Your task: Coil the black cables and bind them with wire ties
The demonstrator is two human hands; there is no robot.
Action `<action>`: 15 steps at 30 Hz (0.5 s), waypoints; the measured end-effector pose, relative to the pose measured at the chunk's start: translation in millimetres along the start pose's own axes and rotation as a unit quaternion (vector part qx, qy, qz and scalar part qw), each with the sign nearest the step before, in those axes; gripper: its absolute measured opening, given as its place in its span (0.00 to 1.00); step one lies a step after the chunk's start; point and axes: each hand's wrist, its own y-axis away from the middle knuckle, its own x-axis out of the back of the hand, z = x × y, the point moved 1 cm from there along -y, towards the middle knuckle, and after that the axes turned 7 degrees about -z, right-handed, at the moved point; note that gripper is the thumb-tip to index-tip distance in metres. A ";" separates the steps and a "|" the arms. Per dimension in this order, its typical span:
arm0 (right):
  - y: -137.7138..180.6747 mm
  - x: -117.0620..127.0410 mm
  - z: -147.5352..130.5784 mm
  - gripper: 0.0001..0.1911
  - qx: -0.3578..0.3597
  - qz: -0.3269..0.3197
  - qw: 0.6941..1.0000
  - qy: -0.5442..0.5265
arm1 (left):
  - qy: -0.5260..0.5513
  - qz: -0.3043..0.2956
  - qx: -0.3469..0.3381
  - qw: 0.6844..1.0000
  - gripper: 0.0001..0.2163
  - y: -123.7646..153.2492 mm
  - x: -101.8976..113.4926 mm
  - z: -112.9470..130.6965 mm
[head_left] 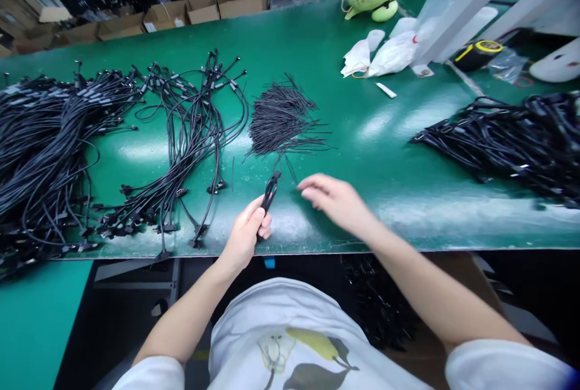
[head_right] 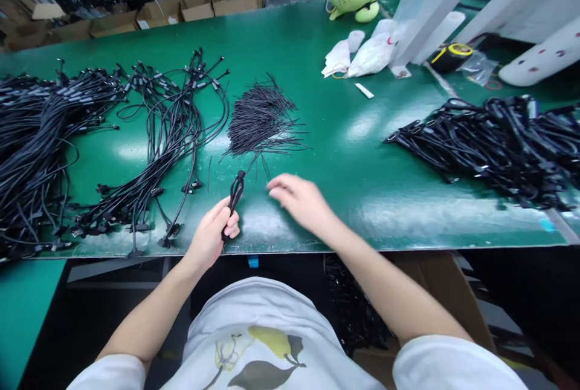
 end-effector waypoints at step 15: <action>18.5 -28.5 -59.5 0.14 0.477 0.017 0.748 0.461 | -0.500 -0.013 -0.061 0.864 0.23 11.7 0.5 6.0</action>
